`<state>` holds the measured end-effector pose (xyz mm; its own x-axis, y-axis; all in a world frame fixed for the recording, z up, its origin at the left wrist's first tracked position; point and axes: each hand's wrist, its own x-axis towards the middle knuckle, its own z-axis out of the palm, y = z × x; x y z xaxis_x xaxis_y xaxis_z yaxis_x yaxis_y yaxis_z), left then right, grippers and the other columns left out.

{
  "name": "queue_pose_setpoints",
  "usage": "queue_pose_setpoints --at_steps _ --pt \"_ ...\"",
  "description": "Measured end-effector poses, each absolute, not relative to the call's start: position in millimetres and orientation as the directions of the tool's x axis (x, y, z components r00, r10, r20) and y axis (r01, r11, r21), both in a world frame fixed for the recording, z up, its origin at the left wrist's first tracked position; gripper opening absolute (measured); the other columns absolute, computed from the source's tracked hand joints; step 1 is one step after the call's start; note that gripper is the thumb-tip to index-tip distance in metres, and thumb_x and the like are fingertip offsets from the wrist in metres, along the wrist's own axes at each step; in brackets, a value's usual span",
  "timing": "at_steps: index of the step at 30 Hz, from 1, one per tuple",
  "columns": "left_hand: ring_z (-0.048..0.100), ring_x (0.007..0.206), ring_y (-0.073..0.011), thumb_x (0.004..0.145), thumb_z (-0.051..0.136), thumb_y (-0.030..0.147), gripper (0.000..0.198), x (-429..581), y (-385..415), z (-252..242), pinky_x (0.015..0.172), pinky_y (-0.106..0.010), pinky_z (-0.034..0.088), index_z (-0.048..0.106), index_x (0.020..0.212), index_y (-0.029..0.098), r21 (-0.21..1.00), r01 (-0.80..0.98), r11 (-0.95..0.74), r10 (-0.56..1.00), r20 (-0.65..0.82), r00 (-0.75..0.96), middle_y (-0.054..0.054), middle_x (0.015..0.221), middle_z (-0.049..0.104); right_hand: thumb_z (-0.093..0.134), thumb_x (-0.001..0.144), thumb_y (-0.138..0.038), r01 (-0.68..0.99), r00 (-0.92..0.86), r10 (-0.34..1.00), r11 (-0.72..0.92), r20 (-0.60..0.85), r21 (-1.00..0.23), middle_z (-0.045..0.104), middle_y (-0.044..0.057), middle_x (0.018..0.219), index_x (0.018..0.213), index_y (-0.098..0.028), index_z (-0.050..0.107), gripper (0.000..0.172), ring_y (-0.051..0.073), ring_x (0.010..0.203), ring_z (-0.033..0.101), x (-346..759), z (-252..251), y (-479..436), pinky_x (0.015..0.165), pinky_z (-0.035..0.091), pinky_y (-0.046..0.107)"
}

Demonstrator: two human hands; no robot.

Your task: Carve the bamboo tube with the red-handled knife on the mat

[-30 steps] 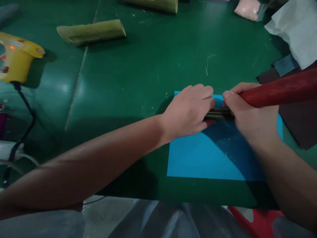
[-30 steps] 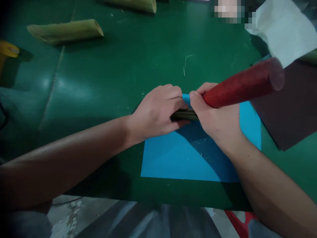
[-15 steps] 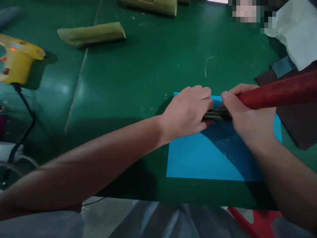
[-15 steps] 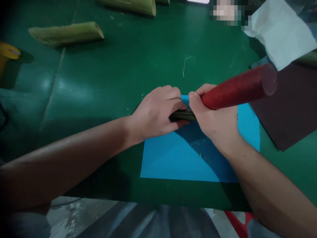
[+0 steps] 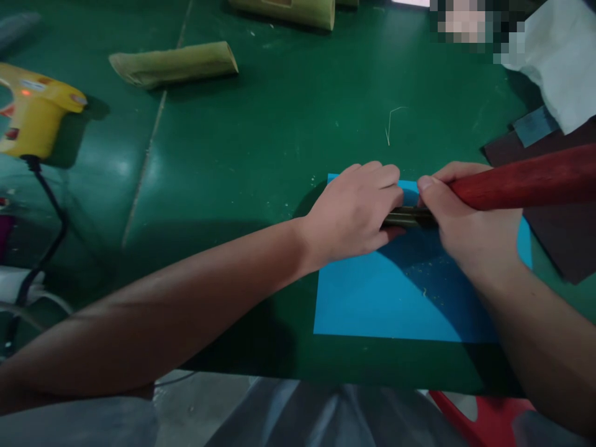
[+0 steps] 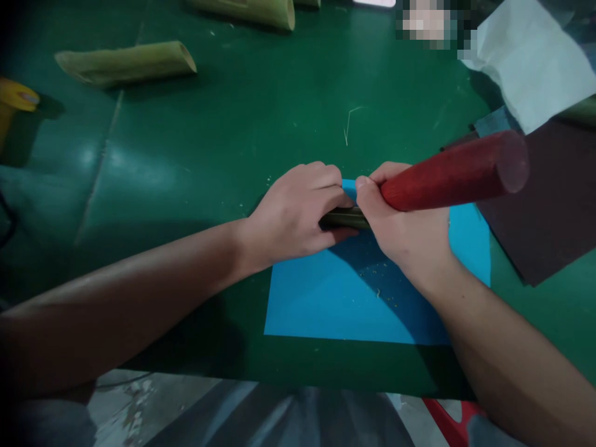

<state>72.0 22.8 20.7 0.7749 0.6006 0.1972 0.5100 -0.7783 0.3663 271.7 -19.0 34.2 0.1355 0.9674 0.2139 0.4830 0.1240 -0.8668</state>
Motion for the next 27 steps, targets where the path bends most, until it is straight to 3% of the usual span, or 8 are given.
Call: queue_pose_setpoints --at_steps 6,15,20,27 --pt "0.073 0.102 -0.0313 0.106 0.081 0.04 0.023 69.1 20.8 19.3 0.086 -0.044 0.055 0.078 0.108 0.017 0.391 0.498 -0.774 0.596 0.183 0.782 -0.01 0.104 0.073 0.077 0.094 -0.03 0.455 0.109 0.979 0.104 0.171 -0.884 0.053 -0.004 0.06 0.063 -0.03 0.061 0.035 0.018 0.06 0.055 269.9 39.2 -18.9 0.062 0.048 0.037" --pt "0.073 0.101 -0.0315 0.105 0.081 0.037 0.02 71.1 21.1 21.2 0.084 -0.044 0.054 0.077 0.106 0.018 0.383 0.504 -0.774 0.597 0.178 0.782 -0.009 0.101 0.072 0.078 0.098 -0.033 0.485 0.134 0.965 0.134 0.225 -0.864 0.061 -0.003 0.073 0.074 -0.03 0.062 0.029 0.022 0.074 0.069 270.3 33.9 -19.3 0.079 0.06 0.04" --pt "0.073 0.101 -0.0317 0.104 0.082 0.038 0.02 72.0 21.5 21.9 0.085 -0.044 0.054 0.078 0.105 0.018 0.39 0.504 -0.771 0.598 0.168 0.784 -0.009 0.101 0.072 0.078 0.093 -0.029 0.464 0.17 0.959 0.123 0.225 -0.877 0.062 -0.003 0.072 0.073 -0.03 0.064 0.024 0.02 0.071 0.067 269.3 34.1 -19.8 0.072 0.058 0.038" --pt "0.073 0.1 -0.0296 0.102 0.085 0.039 0.021 71.6 22.8 21.7 0.085 -0.042 0.055 0.081 0.109 0.019 0.455 0.506 -0.733 0.619 0.138 0.773 -0.009 0.104 0.073 0.079 0.097 -0.028 0.471 0.129 0.98 0.075 0.152 -0.879 0.052 -0.003 0.061 0.065 -0.03 0.061 0.037 0.021 0.064 0.06 271.8 42.7 -18.8 0.067 0.054 0.038"
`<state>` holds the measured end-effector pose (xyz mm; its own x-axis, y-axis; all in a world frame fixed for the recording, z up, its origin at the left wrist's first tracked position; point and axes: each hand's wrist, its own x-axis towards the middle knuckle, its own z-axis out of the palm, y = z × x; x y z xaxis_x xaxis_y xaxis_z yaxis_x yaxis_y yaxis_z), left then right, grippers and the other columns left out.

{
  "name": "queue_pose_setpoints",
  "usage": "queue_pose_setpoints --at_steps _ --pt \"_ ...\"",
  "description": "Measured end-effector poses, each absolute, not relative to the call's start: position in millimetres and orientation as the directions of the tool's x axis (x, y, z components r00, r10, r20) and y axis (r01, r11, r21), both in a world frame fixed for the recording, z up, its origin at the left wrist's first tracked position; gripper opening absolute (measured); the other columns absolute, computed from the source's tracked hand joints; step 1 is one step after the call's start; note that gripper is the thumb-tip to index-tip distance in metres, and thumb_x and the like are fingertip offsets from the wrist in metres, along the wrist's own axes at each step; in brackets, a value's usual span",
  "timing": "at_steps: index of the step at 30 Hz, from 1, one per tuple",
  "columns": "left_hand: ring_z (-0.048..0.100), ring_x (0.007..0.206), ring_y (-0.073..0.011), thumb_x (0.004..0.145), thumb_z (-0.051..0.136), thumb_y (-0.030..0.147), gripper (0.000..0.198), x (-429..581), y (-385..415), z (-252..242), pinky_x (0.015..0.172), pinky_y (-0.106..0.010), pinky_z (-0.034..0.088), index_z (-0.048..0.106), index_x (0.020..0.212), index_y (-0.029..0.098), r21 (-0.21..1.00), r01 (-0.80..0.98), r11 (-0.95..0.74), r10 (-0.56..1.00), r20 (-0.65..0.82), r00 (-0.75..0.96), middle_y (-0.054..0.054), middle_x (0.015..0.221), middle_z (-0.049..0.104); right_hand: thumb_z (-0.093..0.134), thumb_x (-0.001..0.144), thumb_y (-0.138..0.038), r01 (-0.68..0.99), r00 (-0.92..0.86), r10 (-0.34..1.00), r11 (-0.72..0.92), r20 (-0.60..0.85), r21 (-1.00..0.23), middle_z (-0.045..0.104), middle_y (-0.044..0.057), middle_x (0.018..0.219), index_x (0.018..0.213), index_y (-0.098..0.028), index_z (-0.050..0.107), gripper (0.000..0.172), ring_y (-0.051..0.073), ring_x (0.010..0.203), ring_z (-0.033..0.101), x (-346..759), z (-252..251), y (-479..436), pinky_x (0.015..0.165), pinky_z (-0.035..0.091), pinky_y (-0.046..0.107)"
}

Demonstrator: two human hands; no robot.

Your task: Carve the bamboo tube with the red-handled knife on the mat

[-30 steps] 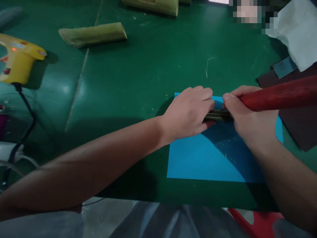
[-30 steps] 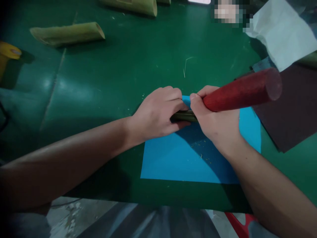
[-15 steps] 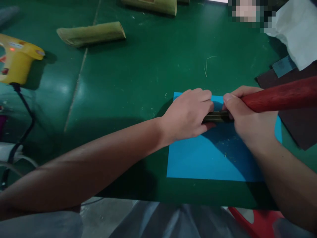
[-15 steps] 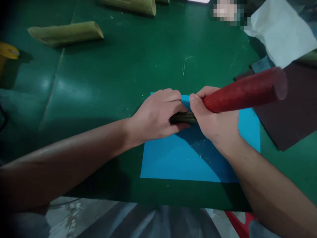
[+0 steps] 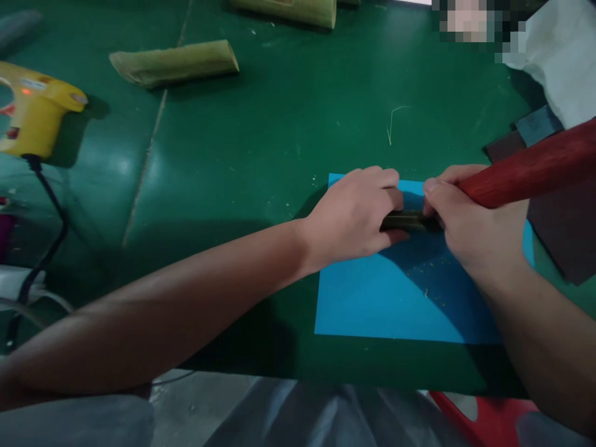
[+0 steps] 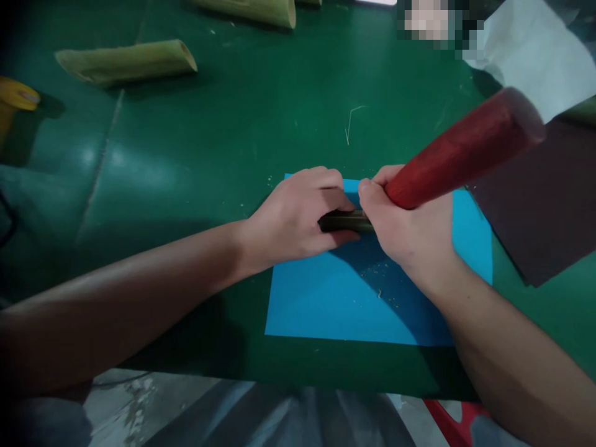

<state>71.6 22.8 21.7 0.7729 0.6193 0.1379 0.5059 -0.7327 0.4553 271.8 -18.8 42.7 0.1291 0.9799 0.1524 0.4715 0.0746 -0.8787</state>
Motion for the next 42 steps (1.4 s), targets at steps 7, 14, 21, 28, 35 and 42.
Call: queue_pose_setpoints --at_steps 7,14,21,28,35,42 --pt "0.073 0.101 -0.0313 0.102 0.081 0.034 0.018 70.6 22.8 24.1 0.088 -0.045 0.057 0.08 0.108 0.018 0.429 0.507 -0.748 0.611 0.146 0.778 -0.01 0.103 0.074 0.081 0.098 -0.03 0.464 0.184 0.97 0.055 0.157 -0.884 0.063 -0.002 0.073 0.071 -0.031 0.065 0.031 0.024 0.077 0.07 270.0 37.7 -19.4 0.081 0.062 0.042" --pt "0.074 0.101 -0.0309 0.102 0.084 0.036 0.021 69.9 21.5 24.0 0.086 -0.043 0.055 0.081 0.111 0.017 0.409 0.506 -0.759 0.603 0.15 0.784 -0.01 0.106 0.075 0.075 0.087 -0.012 0.407 0.146 0.987 0.007 0.072 -0.913 0.056 -0.003 0.058 0.057 -0.03 0.061 0.037 0.019 0.06 0.06 269.2 46.7 -14.4 0.062 0.053 0.037" --pt "0.073 0.105 -0.0324 0.106 0.078 0.032 0.016 66.1 18.0 24.6 0.086 -0.043 0.052 0.077 0.111 0.018 0.348 0.5 -0.793 0.586 0.21 0.783 -0.011 0.107 0.074 0.081 0.09 -0.021 0.202 0.276 0.955 0.055 0.11 -0.978 0.057 -0.003 0.056 0.06 -0.028 0.072 0.032 0.013 0.05 0.048 267.4 52.8 -19.9 0.049 0.036 0.036" --pt "0.072 0.107 -0.0317 0.108 0.067 0.021 0.016 62.3 15.3 25.8 0.087 -0.043 0.049 0.074 0.123 0.02 0.335 0.532 -0.778 0.618 0.253 0.745 -0.013 0.117 0.079 0.082 0.095 -0.025 0.192 0.288 0.947 0.088 0.142 -0.977 0.061 -0.003 0.061 0.065 -0.028 0.073 0.032 0.014 0.053 0.052 271.3 61.9 -22.6 0.051 0.041 0.035" --pt "0.072 0.113 -0.0318 0.107 0.07 0.032 0.025 54.8 22.2 18.1 0.095 -0.045 0.053 0.076 0.128 0.02 0.377 0.506 -0.776 0.612 0.254 0.749 -0.014 0.129 0.079 0.091 0.09 -0.042 0.106 0.167 0.986 -0.033 -0.015 -0.994 0.062 -0.002 0.063 0.063 -0.029 0.073 0.035 0.013 0.053 0.051 277.3 62.7 -15.0 0.051 0.041 0.034" --pt "0.075 0.119 -0.0346 0.106 0.071 0.034 0.028 55.2 26.8 13.2 0.099 -0.048 0.055 0.077 0.128 0.017 0.39 0.488 -0.781 0.594 0.225 0.772 -0.017 0.133 0.08 0.091 0.089 -0.036 0.191 0.068 0.997 -0.049 -0.037 -0.98 0.065 -0.003 0.066 0.074 -0.032 0.076 0.021 0.018 0.061 0.062 281.6 56.2 -11.9 0.057 0.052 0.034"
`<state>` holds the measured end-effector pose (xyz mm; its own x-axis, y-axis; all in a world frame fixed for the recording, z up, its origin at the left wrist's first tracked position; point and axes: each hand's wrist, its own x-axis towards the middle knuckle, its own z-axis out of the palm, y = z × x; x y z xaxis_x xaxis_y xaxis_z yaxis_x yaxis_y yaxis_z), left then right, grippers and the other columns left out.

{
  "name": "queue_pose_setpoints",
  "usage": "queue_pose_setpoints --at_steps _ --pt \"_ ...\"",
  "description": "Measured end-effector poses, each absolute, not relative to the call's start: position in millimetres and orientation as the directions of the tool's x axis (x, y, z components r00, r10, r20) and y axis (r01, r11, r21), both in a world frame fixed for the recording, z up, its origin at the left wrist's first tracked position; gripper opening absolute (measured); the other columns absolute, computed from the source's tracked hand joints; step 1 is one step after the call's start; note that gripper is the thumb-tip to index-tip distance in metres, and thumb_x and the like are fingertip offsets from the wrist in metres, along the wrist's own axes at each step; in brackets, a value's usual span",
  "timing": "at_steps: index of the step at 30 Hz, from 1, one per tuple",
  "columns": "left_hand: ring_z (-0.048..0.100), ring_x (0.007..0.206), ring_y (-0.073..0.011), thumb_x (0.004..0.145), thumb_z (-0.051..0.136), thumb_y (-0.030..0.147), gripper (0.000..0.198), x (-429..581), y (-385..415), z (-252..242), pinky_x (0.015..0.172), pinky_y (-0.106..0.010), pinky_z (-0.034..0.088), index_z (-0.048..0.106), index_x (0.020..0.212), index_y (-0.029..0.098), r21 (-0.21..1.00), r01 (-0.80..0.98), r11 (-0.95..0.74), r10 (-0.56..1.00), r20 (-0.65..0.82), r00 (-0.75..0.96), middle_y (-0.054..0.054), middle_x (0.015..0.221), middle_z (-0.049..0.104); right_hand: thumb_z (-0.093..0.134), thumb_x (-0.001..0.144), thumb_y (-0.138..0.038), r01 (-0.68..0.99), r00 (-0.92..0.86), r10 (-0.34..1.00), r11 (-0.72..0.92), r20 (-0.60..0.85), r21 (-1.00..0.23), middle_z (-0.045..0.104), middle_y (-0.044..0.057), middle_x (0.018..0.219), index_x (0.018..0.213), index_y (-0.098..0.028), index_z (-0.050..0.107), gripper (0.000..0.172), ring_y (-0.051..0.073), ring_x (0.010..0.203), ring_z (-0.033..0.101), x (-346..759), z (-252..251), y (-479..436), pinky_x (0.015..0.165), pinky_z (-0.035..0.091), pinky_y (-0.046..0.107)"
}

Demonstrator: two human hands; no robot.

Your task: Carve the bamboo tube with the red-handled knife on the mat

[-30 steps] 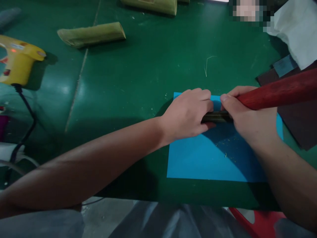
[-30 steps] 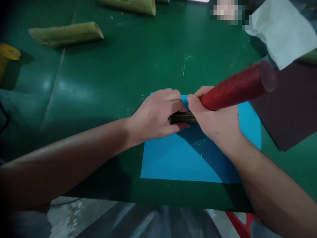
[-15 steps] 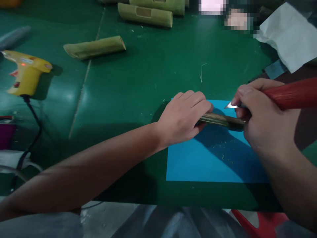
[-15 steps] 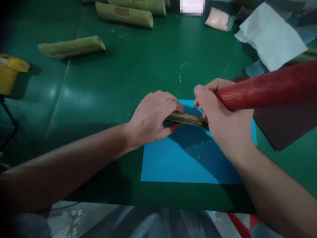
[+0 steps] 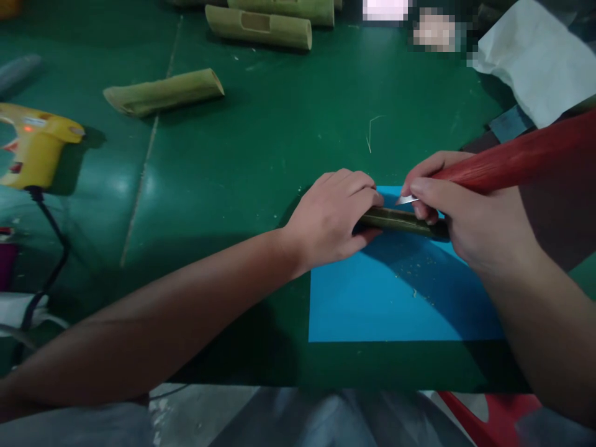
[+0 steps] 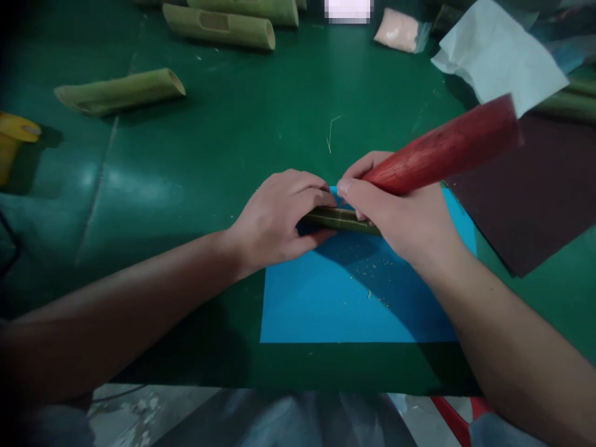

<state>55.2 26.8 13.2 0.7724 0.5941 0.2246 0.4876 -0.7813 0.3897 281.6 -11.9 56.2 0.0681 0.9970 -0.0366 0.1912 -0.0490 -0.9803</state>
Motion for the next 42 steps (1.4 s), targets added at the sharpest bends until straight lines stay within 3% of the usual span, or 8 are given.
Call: queue_pose_setpoints --at_steps 5,10,19,24,30,36,39,42 --pt "0.078 0.122 -0.0348 0.105 0.076 0.043 0.041 54.5 22.9 16.7 0.104 -0.05 0.059 0.073 0.137 0.017 0.455 0.465 -0.759 0.617 0.275 0.737 -0.015 0.132 0.083 0.081 0.091 -0.023 0.221 0.075 0.996 0.023 0.041 -0.975 0.072 -0.004 0.077 0.086 -0.033 0.083 0.012 0.02 0.07 0.068 284.5 53.4 -14.3 0.064 0.056 0.036" --pt "0.078 0.122 -0.0329 0.113 0.062 0.07 0.07 47.2 14.0 22.9 0.109 -0.054 0.063 0.057 0.162 0.02 0.558 0.394 -0.73 0.662 0.435 0.61 -0.017 0.139 0.081 0.081 0.098 -0.028 0.429 0.101 0.956 0.206 0.274 -0.879 0.081 0.0 0.105 0.095 -0.033 0.079 0.006 0.027 0.104 0.079 286.1 59.5 -19.2 0.104 0.062 0.048" --pt "0.08 0.093 -0.029 0.085 0.063 0.11 0.113 51.1 -5.2 27.0 0.081 -0.048 0.07 0.055 0.166 0.032 0.638 0.412 -0.65 0.714 0.329 0.618 -0.015 0.148 0.082 0.07 0.103 -0.032 0.882 -0.128 0.955 0.234 0.269 -0.41 0.069 0.007 0.083 0.092 -0.028 0.058 0.017 0.027 0.079 0.063 257.3 60.9 -37.8 0.072 0.04 0.042" --pt "0.085 0.109 -0.029 0.112 0.056 0.08 0.069 58.3 -16.1 40.7 0.094 -0.05 0.073 0.063 0.158 0.029 0.554 0.447 -0.703 0.707 0.477 0.522 -0.014 0.153 0.082 0.071 0.096 -0.021 0.852 -0.212 0.933 0.323 0.293 -0.413 0.076 0.007 0.092 0.103 -0.029 0.066 0.012 0.027 0.085 0.069 261.1 53.5 -39.3 0.069 0.041 0.038" --pt "0.084 0.131 -0.0313 0.124 0.044 0.051 0.057 50.0 -10.6 28.7 0.099 -0.049 0.074 0.046 0.177 0.031 0.638 0.545 -0.544 0.837 0.366 0.408 -0.014 0.148 0.082 0.088 0.094 -0.046 0.848 -0.166 0.938 0.293 0.304 -0.443 0.085 0.011 0.115 0.14 -0.032 0.078 0.049 0.034 0.098 0.075 289.3 52.3 -35.0 0.072 0.046 0.043" --pt "0.086 0.112 -0.025 0.104 0.089 0.058 0.038 66.2 13.9 18.9 0.092 -0.041 0.073 0.078 0.126 0.028 0.858 0.09 -0.506 0.852 0.48 0.208 -0.006 0.124 0.085 0.084 0.096 -0.052 0.944 -0.331 0.941 0.33 -0.071 -0.023 0.081 0.016 0.107 0.11 -0.02 0.089 0.035 0.038 0.104 0.074 314.9 58.5 -31.3 0.083 0.046 0.046" --pt "0.082 0.1 -0.0216 0.099 0.096 0.057 0.036 77.8 18.6 16.3 0.091 -0.042 0.073 0.076 0.108 0.029 0.894 -0.004 -0.448 0.887 0.446 0.119 -0.003 0.109 0.081 0.077 0.101 -0.047 0.945 -0.328 0.942 0.328 -0.068 -0.008 0.081 0.015 0.104 0.11 -0.021 0.089 0.03 0.035 0.101 0.071 317.4 58.8 -35.2 0.081 0.039 0.044" --pt "0.083 0.109 -0.0265 0.109 0.078 0.07 0.039 80.1 14.0 15.2 0.096 -0.048 0.072 0.074 0.117 0.032 0.89 0.106 -0.444 0.885 0.417 0.208 -0.005 0.112 0.083 0.076 0.1 -0.046 0.947 -0.32 0.946 0.318 -0.046 -0.046 0.077 0.014 0.095 0.094 -0.021 0.083 0.027 0.031 0.09 0.067 315.2 54.9 -44.0 0.075 0.033 0.043"
